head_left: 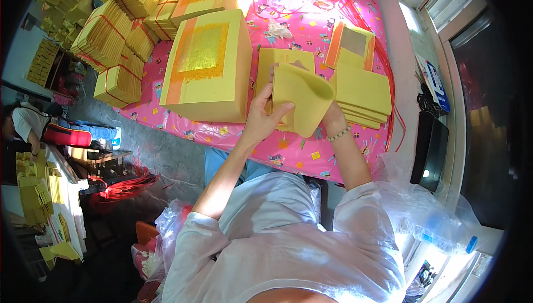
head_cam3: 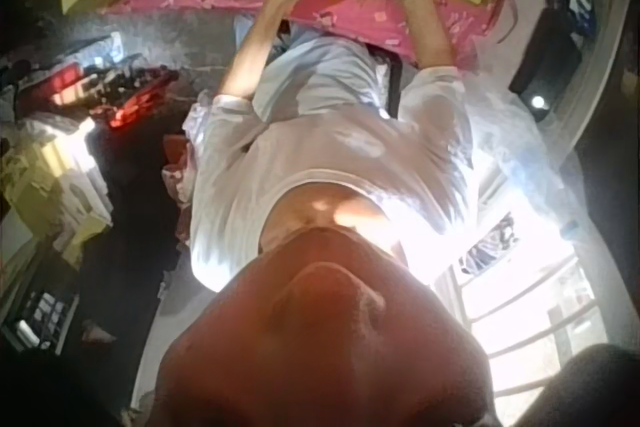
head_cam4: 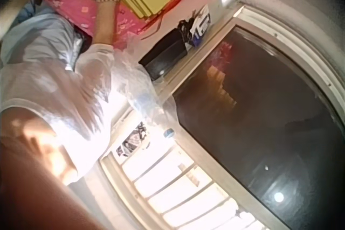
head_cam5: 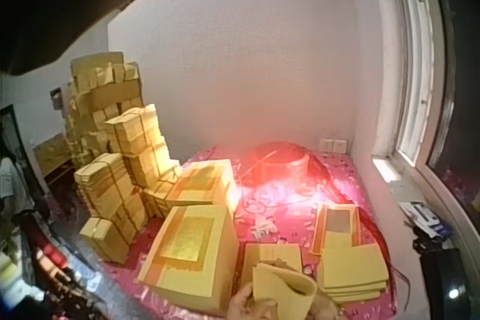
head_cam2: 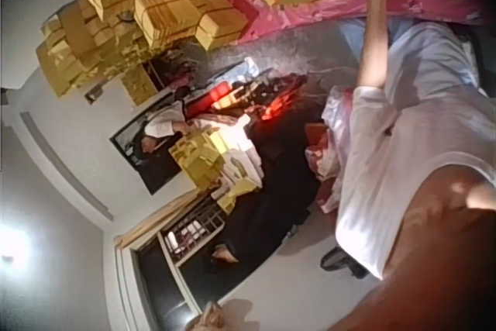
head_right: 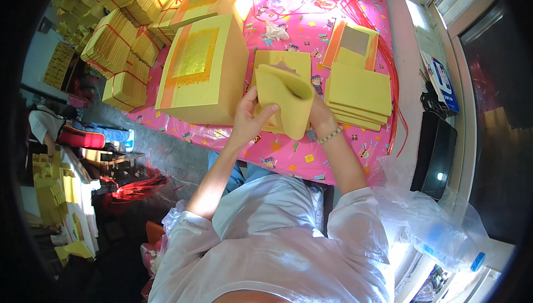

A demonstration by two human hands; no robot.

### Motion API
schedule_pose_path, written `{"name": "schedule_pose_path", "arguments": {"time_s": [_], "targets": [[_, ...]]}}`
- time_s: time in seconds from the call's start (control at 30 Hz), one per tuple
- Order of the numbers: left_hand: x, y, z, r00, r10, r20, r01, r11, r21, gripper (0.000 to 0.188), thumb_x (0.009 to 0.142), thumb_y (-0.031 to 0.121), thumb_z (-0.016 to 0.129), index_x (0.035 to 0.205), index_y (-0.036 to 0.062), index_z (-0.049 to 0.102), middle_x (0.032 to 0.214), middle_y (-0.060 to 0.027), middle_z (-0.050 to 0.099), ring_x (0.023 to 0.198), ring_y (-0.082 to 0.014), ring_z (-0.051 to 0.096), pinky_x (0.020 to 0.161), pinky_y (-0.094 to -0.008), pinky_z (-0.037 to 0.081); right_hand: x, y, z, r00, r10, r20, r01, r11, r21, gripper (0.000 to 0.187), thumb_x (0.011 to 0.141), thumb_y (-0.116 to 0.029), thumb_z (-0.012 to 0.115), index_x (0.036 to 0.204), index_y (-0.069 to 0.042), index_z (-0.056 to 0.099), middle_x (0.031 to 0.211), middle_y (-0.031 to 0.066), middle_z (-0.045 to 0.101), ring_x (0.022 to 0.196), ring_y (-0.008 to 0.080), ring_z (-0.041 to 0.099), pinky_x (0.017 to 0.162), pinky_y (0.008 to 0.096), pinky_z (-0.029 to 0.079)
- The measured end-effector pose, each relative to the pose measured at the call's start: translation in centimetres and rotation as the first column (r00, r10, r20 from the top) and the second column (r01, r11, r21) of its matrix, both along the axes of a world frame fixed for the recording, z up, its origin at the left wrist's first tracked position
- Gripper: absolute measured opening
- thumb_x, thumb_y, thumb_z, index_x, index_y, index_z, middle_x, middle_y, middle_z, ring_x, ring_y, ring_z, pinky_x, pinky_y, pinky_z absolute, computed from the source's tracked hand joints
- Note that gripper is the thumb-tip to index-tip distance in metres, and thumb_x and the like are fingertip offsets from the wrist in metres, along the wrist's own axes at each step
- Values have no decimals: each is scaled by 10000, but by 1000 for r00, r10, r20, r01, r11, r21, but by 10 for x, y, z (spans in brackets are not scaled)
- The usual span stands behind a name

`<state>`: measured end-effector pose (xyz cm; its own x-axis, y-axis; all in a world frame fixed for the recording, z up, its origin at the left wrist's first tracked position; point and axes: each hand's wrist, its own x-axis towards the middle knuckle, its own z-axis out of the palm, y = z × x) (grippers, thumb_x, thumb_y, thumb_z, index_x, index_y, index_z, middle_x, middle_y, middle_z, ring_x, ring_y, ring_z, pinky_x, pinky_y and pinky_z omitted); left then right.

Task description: The person folds yellow paper sheets with gold foil accents into small rectangular packets. They repeatedly fold the sides and press the creases to form the shape. The person stacks the finished packets and ties a bundle with a red string.

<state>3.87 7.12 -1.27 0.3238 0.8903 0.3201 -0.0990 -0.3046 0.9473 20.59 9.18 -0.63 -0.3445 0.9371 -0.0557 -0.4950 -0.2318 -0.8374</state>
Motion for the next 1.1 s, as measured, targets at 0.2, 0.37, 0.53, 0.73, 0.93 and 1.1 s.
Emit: {"name": "schedule_pose_path", "arguments": {"time_s": [0.2,0.37,0.53,0.73,0.93,1.1], "targets": [[1,-2,14,972,73,221,-15,967,-256,376,851,39,633,1188,-1,471,1060,-71,593,979,-122,563,836,-264,467,9,-11,19,972,-211,-98,199,973,-118,570,976,-475,336,1335,-37,406,1259,94,530,1140,181,526,957,318,436],[10,-3,18,975,112,193,-62,967,-247,335,862,47,618,1154,-8,465,1076,-84,578,983,-132,559,837,-276,467,-6,-43,12,843,-396,363,304,909,285,481,918,-212,581,1317,-12,403,1218,90,537,1105,153,528,923,292,441],[11,3,2,984,177,35,-176,984,-30,351,875,87,604,1169,-23,446,1097,-141,564,1029,-199,547,875,-319,440,-5,-39,1,826,-459,327,318,858,403,497,845,-62,653,1280,-6,420,1185,83,543,1098,145,521,922,291,434],[8,8,-32,971,224,-77,-217,972,94,400,890,155,587,1199,-38,423,1108,-193,555,1029,-291,550,872,-362,427,-1,-36,-27,786,-494,371,276,818,505,504,831,-42,658,1275,-11,423,1186,81,548,1104,165,521,944,303,414],[8,5,-30,963,242,-116,-230,967,107,422,884,155,590,1210,-46,412,1100,-207,568,1025,-312,564,856,-366,442,3,-34,-27,790,-455,410,250,851,463,490,831,-35,658,1266,-5,434,1179,88,556,1100,157,522,938,300,417],[10,7,-11,985,157,-73,-159,987,-18,413,873,113,589,1212,-39,409,1118,-201,567,1046,-278,564,853,-342,449,5,-30,-7,830,-391,398,238,894,380,474,834,-46,664,1251,5,444,1152,93,574,1046,136,553,889,279,454]]}}
